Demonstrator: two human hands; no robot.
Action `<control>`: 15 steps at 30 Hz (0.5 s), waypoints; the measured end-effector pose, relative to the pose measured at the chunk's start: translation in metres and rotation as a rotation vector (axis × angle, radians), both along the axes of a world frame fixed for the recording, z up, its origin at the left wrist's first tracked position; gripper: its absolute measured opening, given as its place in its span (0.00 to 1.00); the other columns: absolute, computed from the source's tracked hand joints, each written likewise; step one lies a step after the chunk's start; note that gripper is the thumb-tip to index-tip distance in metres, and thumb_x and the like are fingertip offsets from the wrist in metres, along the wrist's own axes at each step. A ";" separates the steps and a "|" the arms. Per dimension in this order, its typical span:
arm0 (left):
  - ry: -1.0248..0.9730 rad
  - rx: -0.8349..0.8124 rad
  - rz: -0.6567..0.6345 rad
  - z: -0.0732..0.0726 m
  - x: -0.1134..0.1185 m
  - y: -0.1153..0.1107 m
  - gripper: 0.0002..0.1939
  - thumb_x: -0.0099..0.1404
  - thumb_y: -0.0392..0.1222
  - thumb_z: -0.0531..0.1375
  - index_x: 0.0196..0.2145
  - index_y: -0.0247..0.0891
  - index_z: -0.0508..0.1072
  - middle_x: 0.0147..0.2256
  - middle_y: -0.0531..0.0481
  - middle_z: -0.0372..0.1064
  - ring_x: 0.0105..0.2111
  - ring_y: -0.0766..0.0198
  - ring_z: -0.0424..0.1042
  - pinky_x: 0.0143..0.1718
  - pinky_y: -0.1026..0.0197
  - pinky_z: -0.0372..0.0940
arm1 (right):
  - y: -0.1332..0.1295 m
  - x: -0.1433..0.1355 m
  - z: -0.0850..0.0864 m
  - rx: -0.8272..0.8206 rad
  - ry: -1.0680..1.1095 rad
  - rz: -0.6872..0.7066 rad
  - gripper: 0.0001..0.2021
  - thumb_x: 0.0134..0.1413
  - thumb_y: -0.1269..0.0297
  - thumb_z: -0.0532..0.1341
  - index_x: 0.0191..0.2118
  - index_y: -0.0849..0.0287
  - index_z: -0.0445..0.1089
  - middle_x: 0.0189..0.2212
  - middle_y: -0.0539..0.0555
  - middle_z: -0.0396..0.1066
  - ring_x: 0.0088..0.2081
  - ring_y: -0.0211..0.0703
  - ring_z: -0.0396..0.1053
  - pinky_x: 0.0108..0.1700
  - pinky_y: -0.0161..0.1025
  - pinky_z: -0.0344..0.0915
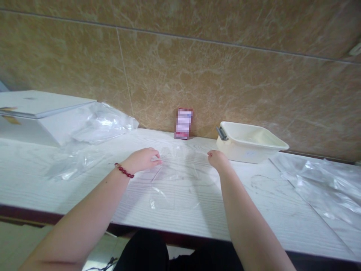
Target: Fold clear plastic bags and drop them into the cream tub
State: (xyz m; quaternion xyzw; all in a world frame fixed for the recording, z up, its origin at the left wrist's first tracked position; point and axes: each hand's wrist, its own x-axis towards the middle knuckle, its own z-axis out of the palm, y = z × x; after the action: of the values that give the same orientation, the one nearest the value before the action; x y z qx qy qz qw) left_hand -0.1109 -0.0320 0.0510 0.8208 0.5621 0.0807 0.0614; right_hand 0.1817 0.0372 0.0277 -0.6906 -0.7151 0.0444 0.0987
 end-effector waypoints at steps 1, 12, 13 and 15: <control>-0.010 0.019 -0.025 0.000 0.002 0.001 0.21 0.55 0.55 0.48 0.36 0.38 0.68 0.36 0.48 0.66 0.37 0.61 0.64 0.40 0.61 0.56 | 0.003 0.003 -0.003 -0.030 -0.011 -0.008 0.14 0.47 0.69 0.49 0.38 0.61 0.69 0.35 0.60 0.68 0.39 0.44 0.64 0.39 0.36 0.57; 0.051 0.002 -0.306 0.008 0.062 -0.004 0.19 0.57 0.50 0.48 0.43 0.39 0.65 0.44 0.47 0.63 0.44 0.60 0.60 0.46 0.59 0.52 | 0.007 0.006 -0.009 -0.077 0.140 -0.011 0.14 0.39 0.59 0.57 0.33 0.58 0.69 0.31 0.53 0.70 0.34 0.40 0.66 0.33 0.32 0.58; 0.078 -0.046 -0.336 0.012 0.072 -0.004 0.21 0.56 0.51 0.49 0.45 0.39 0.64 0.46 0.46 0.61 0.46 0.58 0.59 0.47 0.58 0.51 | 0.006 0.006 -0.009 -0.077 0.151 -0.010 0.13 0.38 0.59 0.57 0.33 0.58 0.69 0.31 0.53 0.70 0.33 0.39 0.66 0.33 0.31 0.58; 0.117 -0.144 -0.370 0.017 0.090 -0.001 0.27 0.53 0.56 0.51 0.47 0.40 0.62 0.50 0.44 0.56 0.49 0.55 0.55 0.48 0.55 0.50 | 0.006 0.006 -0.009 -0.080 0.177 -0.014 0.13 0.38 0.59 0.57 0.32 0.59 0.69 0.30 0.53 0.70 0.32 0.38 0.66 0.31 0.31 0.58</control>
State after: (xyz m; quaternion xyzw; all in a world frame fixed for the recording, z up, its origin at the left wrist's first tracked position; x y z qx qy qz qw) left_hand -0.0208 -0.0332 0.0676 0.9068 0.4088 -0.0199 0.1008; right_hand 0.1877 0.0428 0.0190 -0.6924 -0.6963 0.1333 0.1342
